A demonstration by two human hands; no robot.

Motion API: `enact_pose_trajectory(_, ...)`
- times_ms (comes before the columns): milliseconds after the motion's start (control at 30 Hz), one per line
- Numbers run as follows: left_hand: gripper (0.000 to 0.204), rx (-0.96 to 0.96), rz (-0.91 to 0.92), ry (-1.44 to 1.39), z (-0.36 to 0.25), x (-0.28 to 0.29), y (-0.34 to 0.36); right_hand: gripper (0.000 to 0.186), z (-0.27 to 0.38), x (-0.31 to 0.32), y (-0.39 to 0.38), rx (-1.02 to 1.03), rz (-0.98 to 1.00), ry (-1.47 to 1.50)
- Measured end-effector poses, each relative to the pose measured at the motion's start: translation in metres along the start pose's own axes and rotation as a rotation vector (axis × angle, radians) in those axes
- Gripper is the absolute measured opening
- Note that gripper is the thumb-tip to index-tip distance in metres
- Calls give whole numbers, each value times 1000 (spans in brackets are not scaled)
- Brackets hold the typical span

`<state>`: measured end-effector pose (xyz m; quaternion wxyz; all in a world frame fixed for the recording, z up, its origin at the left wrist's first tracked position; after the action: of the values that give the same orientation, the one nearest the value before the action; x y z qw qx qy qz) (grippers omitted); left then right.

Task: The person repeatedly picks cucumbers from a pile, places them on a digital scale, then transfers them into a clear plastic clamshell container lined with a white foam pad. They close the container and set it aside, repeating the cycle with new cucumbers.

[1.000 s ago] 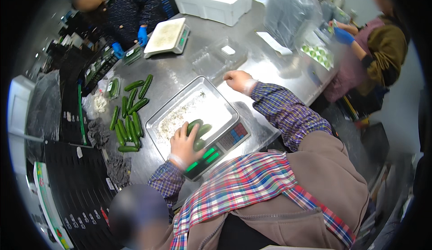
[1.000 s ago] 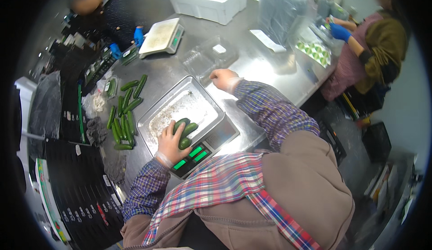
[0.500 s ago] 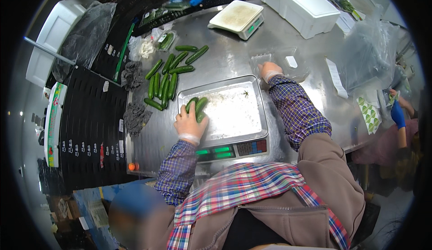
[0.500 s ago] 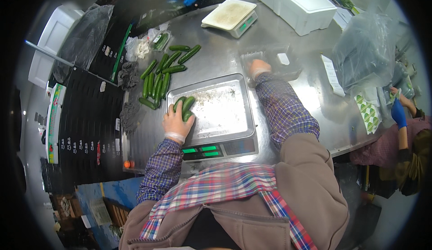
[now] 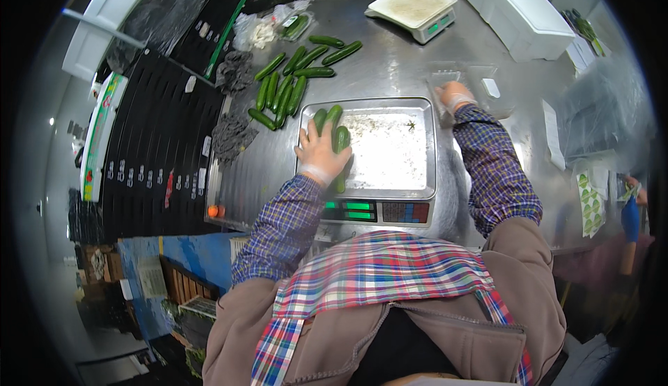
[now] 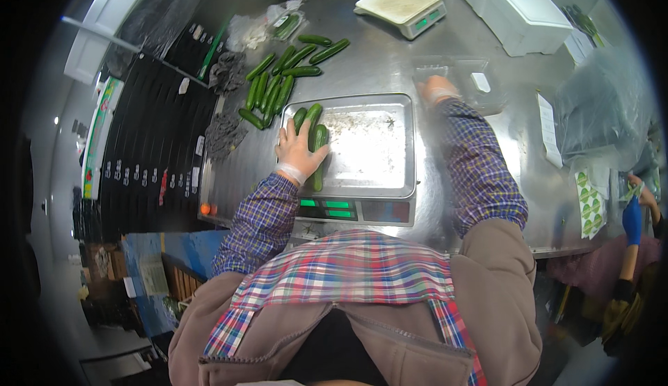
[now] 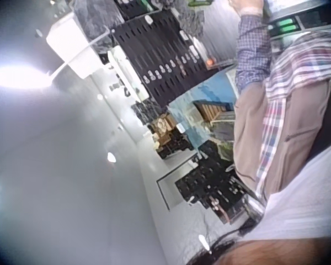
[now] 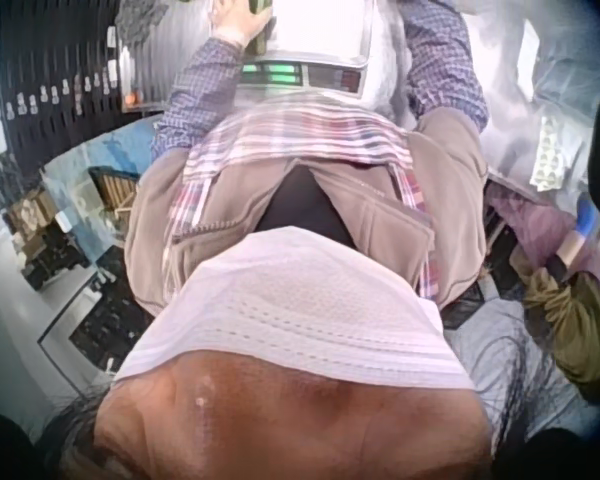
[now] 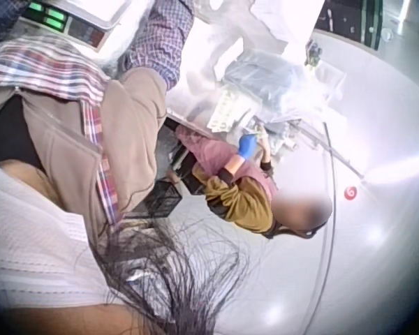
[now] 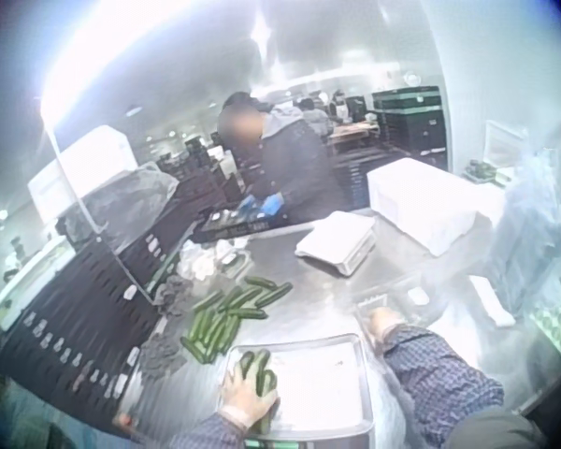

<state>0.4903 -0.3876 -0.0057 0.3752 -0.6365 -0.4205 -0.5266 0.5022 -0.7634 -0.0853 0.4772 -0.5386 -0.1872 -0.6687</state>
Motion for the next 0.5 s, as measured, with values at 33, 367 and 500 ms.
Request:
enact_pose_trajectory(33,81,6,-14,-9,3,1,-2,47,-8,-2,3,-4,6,-8)
enact_pose_trajectory(367,76,-128,-47,59,-4,-8,14,31,-74,55,15,116,-264,-410)
enact_pose_trajectory(500,68,-115,-66,38,-7,-5,19,37,-108,142,9,-47,-437,-333)
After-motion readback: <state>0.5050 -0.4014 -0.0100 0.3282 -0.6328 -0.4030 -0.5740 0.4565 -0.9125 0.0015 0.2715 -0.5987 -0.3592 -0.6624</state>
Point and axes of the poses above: each hand's wrist, its own y-axis towards the middle knuckle, its own x-axis out of the back of the hand, z = x × y, the point moved 8 cm from there along y, towards the middle knuckle, and after that the axes turned 2 degrees about -y, right-handed, at the moved point
